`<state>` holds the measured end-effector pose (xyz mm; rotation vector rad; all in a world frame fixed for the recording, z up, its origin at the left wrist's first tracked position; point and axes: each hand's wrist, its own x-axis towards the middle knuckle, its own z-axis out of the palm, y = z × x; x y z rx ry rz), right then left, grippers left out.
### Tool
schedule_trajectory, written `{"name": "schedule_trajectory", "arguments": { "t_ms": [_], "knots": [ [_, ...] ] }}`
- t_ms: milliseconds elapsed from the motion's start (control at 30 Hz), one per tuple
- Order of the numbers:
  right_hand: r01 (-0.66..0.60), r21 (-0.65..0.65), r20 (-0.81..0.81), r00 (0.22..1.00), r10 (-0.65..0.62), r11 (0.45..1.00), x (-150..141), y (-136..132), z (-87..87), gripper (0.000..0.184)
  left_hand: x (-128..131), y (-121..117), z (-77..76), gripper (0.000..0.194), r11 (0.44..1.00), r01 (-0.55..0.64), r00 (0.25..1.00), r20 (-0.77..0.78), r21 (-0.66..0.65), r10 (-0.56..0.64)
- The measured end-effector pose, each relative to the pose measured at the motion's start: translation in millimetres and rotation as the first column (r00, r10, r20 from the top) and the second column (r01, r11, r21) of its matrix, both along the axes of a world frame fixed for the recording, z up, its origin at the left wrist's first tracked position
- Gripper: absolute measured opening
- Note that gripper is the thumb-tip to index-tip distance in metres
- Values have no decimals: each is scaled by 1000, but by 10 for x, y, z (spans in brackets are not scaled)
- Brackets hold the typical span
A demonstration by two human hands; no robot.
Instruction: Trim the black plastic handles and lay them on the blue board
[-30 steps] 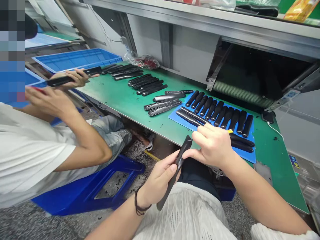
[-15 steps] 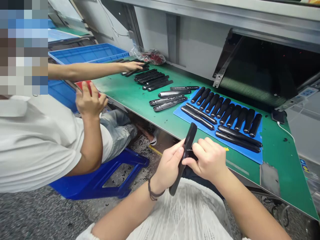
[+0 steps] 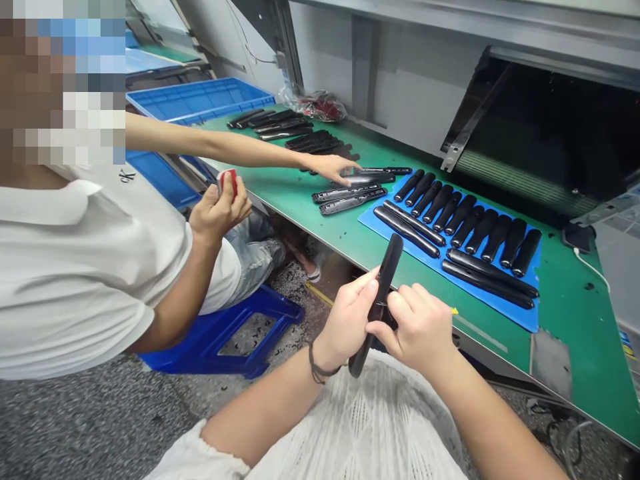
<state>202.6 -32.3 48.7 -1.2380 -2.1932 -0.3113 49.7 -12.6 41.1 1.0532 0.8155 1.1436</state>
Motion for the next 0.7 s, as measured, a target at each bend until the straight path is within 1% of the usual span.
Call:
{"name": "schedule_trajectory", "arguments": {
  "t_ms": [133,233,367,500,567,700],
  "knots": [
    [3,28,16,1000,-4,1000,-12,-41,-51,62,16,25,15,45,1000,-8,1000,2,1,8],
    [1,15,28,1000,-1,1000,8,-61,-83,63,37,31,5,43,1000,-8,1000,8,-14,8],
    [4,7,34,999,-4,1000,22,-88,-120,60,60,28,5,39,999,3,999,32,-34,-2],
    [9,6,11,1000,-9,1000,5,-116,-158,59,78,27,17,38,999,-8,999,42,-42,10],
    [5,-7,1,1000,-5,1000,-12,-139,-180,60,87,38,8,38,997,-18,997,70,-70,23],
    [-44,-48,-5,999,43,998,-80,-231,-230,66,90,100,-18,35,988,-21,983,177,-155,49]
  ]
}}
